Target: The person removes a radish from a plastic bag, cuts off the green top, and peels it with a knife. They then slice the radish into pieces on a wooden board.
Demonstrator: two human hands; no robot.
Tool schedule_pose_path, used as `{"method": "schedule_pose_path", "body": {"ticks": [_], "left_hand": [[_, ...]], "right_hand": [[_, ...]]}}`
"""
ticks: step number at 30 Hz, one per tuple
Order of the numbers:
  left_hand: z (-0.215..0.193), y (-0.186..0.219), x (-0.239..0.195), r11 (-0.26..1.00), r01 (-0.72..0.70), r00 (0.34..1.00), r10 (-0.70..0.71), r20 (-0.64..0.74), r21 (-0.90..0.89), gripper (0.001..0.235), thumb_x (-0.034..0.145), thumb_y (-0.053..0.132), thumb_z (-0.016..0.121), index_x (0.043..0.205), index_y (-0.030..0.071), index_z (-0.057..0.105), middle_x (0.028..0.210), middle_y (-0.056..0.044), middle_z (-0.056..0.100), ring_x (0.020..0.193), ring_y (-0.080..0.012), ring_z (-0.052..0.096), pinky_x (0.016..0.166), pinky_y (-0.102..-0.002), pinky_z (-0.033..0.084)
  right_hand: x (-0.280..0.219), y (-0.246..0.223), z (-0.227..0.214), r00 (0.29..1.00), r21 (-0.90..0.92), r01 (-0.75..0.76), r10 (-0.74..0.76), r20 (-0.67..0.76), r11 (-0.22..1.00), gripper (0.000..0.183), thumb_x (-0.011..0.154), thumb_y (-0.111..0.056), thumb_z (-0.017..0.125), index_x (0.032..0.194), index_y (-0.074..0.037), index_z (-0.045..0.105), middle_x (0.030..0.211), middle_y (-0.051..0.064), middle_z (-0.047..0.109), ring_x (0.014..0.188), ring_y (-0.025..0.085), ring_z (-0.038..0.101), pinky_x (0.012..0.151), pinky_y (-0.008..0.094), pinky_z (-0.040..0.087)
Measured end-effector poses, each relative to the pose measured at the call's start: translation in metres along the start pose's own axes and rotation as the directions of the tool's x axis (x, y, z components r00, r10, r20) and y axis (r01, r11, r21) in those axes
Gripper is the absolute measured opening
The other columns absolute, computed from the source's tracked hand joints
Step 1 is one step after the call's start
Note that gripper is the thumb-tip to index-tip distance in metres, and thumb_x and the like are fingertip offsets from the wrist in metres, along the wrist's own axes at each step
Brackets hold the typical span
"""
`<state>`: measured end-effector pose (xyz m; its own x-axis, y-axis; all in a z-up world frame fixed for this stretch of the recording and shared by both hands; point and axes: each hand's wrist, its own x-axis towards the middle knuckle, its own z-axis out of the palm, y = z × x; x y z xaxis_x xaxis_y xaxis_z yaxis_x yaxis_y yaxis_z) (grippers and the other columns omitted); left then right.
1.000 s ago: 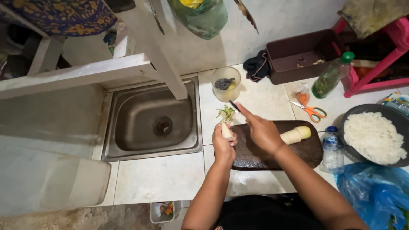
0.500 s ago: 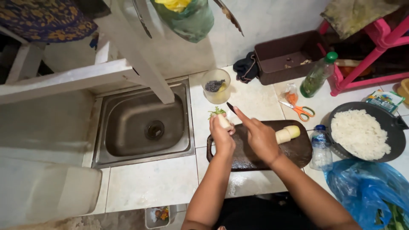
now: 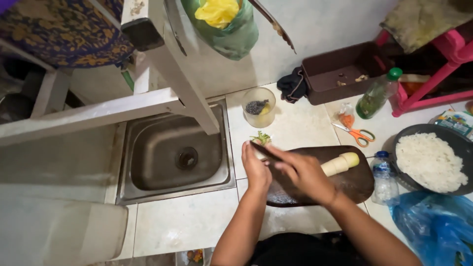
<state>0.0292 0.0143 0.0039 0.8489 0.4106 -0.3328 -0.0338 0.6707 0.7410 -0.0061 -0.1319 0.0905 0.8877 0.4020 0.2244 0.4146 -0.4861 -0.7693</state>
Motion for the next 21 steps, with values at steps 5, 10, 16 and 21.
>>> {"method": "schedule_pose_path", "body": {"ticks": [5,10,16,21], "left_hand": [[0.021,0.019,-0.026,0.985,-0.043,0.961,0.086,0.263,-0.167,0.028,0.108,0.030,0.044,0.099,0.005,0.051,0.071,-0.007,0.053,0.062,-0.0166,0.054,0.058,-0.029,0.046],[0.029,0.023,-0.034,0.993,-0.061,0.953,0.089,0.290,-0.105,0.025,0.108,0.027,0.044,0.098,0.005,0.049,0.071,-0.007,0.053,0.062,-0.0160,0.053,0.057,-0.029,0.045],[0.028,0.008,-0.030,0.994,-0.103,0.947,0.113,0.301,-0.048,0.021,0.107,0.024,0.045,0.100,0.005,0.049,0.074,-0.008,0.055,0.063,-0.0157,0.054,0.058,-0.029,0.046],[0.028,-0.009,-0.028,0.994,-0.108,0.954,0.111,0.278,-0.029,0.021,0.107,0.023,0.045,0.097,0.005,0.051,0.081,-0.005,0.056,0.070,-0.0136,0.054,0.063,-0.029,0.046]], "right_hand": [[-0.032,-0.035,0.000,0.973,-0.127,0.105,-0.128,-0.192,0.986,0.049,0.092,-0.014,0.068,0.140,-0.019,0.062,0.110,0.015,0.076,0.081,0.031,0.075,0.067,0.037,0.058],[-0.040,-0.036,0.003,0.976,-0.160,-0.009,-0.026,-0.216,0.987,0.050,0.091,-0.012,0.067,0.141,-0.021,0.063,0.096,0.013,0.076,0.069,0.028,0.073,0.062,0.036,0.056],[-0.044,-0.030,0.002,0.971,-0.232,-0.008,-0.047,-0.233,0.973,0.051,0.091,-0.011,0.065,0.141,-0.023,0.062,0.095,0.013,0.077,0.064,0.028,0.071,0.058,0.038,0.055],[-0.044,-0.024,-0.003,0.968,-0.253,-0.033,-0.032,-0.248,0.967,0.052,0.092,-0.013,0.066,0.142,-0.027,0.061,0.096,0.012,0.077,0.067,0.027,0.072,0.061,0.037,0.056]]}}
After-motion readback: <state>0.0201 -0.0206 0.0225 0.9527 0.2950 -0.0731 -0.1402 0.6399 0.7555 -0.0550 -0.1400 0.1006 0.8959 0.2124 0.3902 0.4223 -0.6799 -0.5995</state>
